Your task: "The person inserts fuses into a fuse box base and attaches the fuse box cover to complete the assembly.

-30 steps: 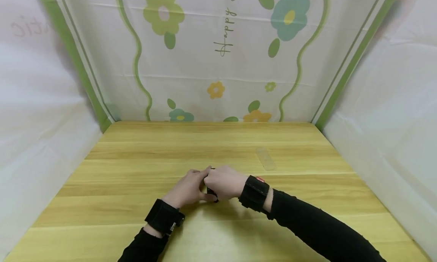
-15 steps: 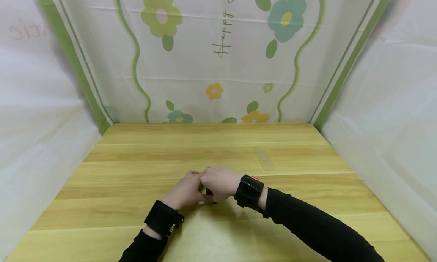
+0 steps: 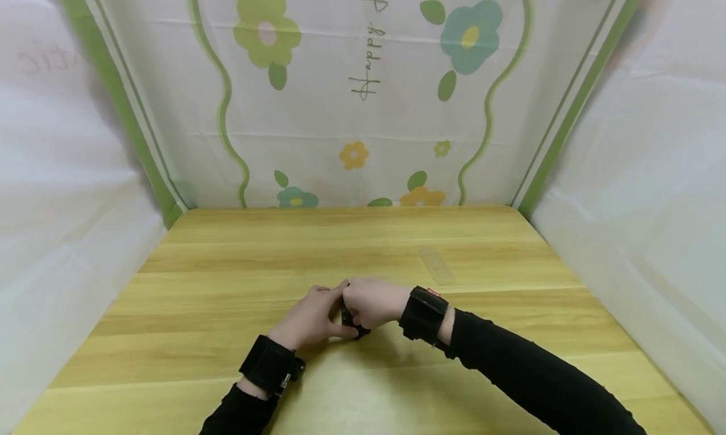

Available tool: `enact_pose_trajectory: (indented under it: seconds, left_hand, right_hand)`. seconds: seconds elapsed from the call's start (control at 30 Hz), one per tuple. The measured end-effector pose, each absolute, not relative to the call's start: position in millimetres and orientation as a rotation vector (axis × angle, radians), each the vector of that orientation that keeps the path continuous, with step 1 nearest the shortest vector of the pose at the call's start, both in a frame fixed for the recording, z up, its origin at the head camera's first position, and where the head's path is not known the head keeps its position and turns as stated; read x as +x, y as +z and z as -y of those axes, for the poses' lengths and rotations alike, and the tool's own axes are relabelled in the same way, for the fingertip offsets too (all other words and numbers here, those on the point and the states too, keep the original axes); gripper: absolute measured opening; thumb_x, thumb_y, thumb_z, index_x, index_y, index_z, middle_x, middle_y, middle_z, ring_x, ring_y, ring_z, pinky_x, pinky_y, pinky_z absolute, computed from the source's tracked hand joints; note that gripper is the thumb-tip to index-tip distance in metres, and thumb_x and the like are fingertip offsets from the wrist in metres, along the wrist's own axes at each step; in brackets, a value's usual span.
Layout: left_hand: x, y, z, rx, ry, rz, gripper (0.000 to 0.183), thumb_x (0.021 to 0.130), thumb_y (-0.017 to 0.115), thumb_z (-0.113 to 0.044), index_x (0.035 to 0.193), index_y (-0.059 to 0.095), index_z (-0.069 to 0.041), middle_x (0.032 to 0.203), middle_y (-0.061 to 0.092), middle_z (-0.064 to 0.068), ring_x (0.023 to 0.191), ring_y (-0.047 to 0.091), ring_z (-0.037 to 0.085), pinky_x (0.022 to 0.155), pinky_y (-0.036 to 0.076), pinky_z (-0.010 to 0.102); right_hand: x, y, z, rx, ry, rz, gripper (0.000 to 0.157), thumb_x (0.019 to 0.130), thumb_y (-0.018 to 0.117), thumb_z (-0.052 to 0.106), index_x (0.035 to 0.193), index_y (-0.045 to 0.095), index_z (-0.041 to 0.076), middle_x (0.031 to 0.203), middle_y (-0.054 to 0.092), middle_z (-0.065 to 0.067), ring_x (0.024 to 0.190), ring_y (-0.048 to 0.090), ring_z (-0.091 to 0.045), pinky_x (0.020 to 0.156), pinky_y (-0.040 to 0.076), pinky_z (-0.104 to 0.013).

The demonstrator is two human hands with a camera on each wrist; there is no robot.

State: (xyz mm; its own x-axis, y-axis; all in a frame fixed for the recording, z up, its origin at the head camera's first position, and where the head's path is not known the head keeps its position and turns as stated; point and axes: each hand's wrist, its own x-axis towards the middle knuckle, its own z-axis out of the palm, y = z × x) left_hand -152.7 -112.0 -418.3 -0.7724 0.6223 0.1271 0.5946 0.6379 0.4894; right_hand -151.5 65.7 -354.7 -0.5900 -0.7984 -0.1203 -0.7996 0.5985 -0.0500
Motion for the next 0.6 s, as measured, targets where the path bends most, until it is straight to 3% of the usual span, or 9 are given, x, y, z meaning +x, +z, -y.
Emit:
enact_pose_trajectory:
  seconds: [0.23,0.37,0.47,0.6]
  left_hand:
    - [-152.4,-420.1,112.1,1.047,0.822,-2.803,0.096,0.076,0.074,-0.052,0.151,0.028,-0.013,0.125,0.054,0.015,0.121,0.043,0.036,0.095,0.039,0.044]
    - [-152.9,-418.8,111.9,1.025,0.8,-2.815,0.097,0.075,0.073,-0.054,0.152,0.028,-0.017,0.125,0.055,0.012,0.121,0.043,0.035,0.095,0.039,0.044]
    - [-152.7,-418.4,112.4,1.017,0.802,-2.807,0.096,0.076,0.073,-0.054,0.152,0.028,-0.017,0.127,0.055,0.011,0.123,0.042,0.036,0.095,0.039,0.044]
    - [-153.3,-419.2,113.5,1.084,0.811,-2.795,0.088,0.078,0.074,-0.049,0.15,0.033,-0.017,0.124,0.058,0.005,0.118,0.047,0.031,0.099,0.037,0.04]
  right_hand:
    - [-157.7,-353.6,-70.3,-1.338,-0.056,-2.631,0.042,0.082,0.067,0.003,0.051,0.043,0.017,0.05,0.022,0.009,0.051,0.021,-0.007,0.046,0.019,-0.018]
    - [-157.7,-354.6,-68.3,-1.34,0.023,-2.674,0.044,0.08,0.066,0.004,0.05,0.037,0.019,0.052,0.018,0.009,0.051,0.02,-0.007,0.045,0.017,-0.019]
    - [-155.7,-358.0,-63.7,-1.351,0.119,-2.712,0.044,0.081,0.068,0.011,0.051,0.037,0.02,0.052,0.02,0.009,0.051,0.023,-0.007,0.044,0.019,-0.019]
    - [-153.8,-362.7,-57.4,-1.422,0.196,-2.724,0.035,0.084,0.071,0.03,0.059,0.049,0.02,0.057,0.035,0.009,0.051,0.034,-0.006,0.042,0.025,-0.019]
